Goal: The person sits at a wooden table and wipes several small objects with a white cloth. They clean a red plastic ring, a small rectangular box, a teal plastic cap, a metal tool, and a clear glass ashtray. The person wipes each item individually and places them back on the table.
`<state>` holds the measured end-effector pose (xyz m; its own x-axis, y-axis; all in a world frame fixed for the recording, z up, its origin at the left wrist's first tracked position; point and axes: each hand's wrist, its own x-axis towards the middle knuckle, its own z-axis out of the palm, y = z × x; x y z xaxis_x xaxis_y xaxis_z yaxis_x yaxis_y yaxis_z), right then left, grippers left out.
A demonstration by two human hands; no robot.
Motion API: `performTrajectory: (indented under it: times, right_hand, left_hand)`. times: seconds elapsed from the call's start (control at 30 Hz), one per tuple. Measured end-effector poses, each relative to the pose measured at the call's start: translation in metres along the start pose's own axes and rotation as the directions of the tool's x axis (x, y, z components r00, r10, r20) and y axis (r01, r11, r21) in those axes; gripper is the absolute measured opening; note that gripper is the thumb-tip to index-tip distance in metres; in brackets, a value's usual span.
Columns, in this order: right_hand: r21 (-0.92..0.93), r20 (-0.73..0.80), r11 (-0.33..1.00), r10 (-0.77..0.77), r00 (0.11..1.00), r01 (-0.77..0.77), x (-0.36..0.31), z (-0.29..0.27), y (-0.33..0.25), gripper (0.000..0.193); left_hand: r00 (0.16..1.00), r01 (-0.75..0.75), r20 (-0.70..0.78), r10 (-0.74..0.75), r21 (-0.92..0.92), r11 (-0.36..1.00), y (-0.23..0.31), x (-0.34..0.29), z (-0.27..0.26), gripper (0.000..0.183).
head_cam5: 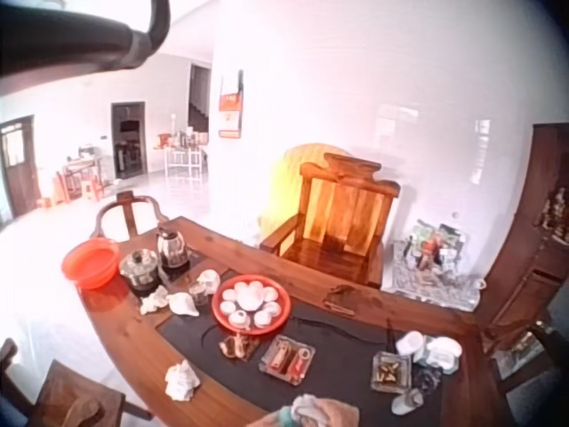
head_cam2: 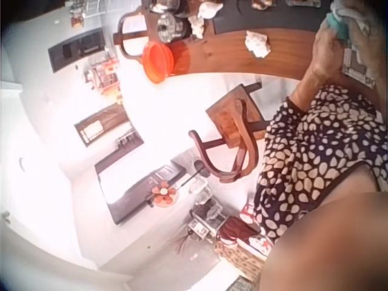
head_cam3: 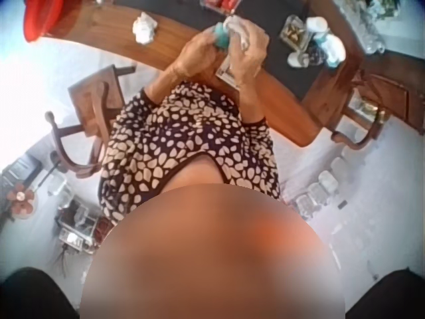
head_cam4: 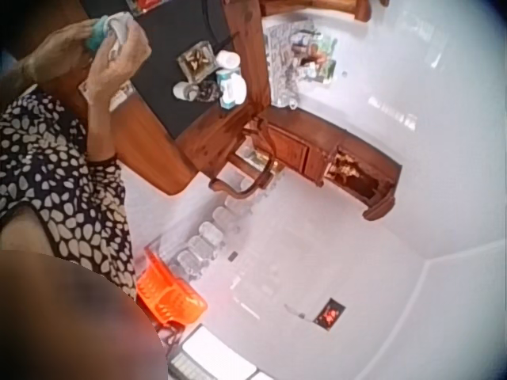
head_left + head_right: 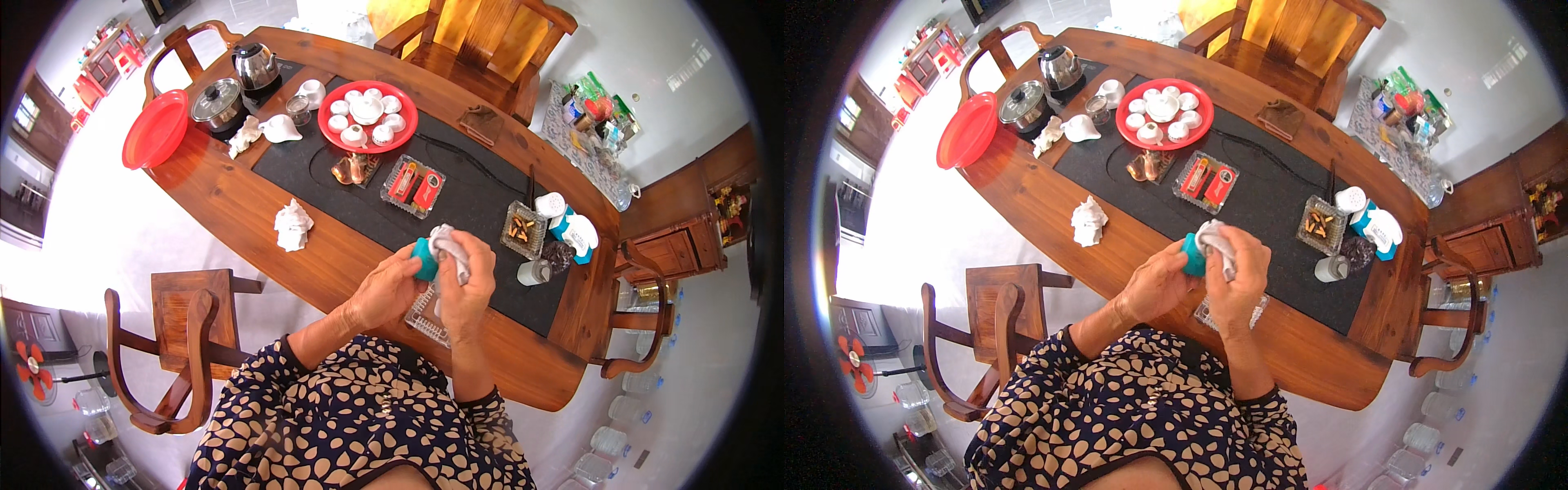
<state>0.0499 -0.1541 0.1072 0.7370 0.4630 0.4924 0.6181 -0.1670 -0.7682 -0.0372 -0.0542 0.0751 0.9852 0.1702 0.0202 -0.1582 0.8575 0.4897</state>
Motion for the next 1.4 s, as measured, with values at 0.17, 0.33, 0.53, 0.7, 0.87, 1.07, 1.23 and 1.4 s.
performTrajectory:
  times: [0.17,0.33,0.53,0.7,0.87,1.07,1.23,1.4]
  right_hand:
    - [-0.170,0.026,0.954,-0.247,0.969,0.248,-0.011,0.005,0.001,0.037]
    - [-0.192,0.112,0.905,-0.363,0.925,0.379,-0.033,0.004,0.004,0.040]
    - [-0.034,0.011,0.998,-0.056,0.998,0.056,-0.013,-0.002,0.011,0.031]
    - [0.042,0.037,0.998,-0.048,0.998,0.046,-0.017,-0.003,0.010,0.031]
    - [-0.037,0.088,0.948,-0.313,0.946,0.317,-0.036,0.001,0.004,0.036]
    - [0.152,0.024,0.982,-0.116,0.993,0.111,-0.025,-0.003,-0.002,0.028]
    - [0.303,0.157,0.926,0.186,0.970,-0.227,-0.004,-0.015,0.000,0.018]
    - [0.368,0.234,0.838,0.335,0.913,-0.402,0.001,-0.013,-0.002,0.014]
  left_hand:
    - [0.994,-0.027,-0.103,0.020,-0.064,0.998,-0.009,0.004,-0.010,0.044]
    - [0.993,0.062,-0.084,-0.082,-0.214,0.975,-0.005,0.003,-0.015,0.043]
    - [0.981,-0.007,-0.194,-0.012,-0.096,0.995,-0.020,0.006,-0.012,0.034]
    - [0.963,-0.036,-0.268,-0.004,-0.146,0.989,-0.015,0.009,0.000,0.026]
    - [0.965,-0.052,-0.262,0.010,-0.155,0.987,-0.013,0.003,-0.015,0.024]
    - [0.966,-0.061,-0.256,0.037,-0.087,0.994,-0.007,0.005,0.005,0.018]
    - [0.972,-0.010,-0.234,0.008,-0.010,1.000,-0.005,-0.001,0.012,0.018]
    - [0.979,0.013,-0.205,-0.002,0.055,0.998,-0.010,-0.007,0.002,0.014]
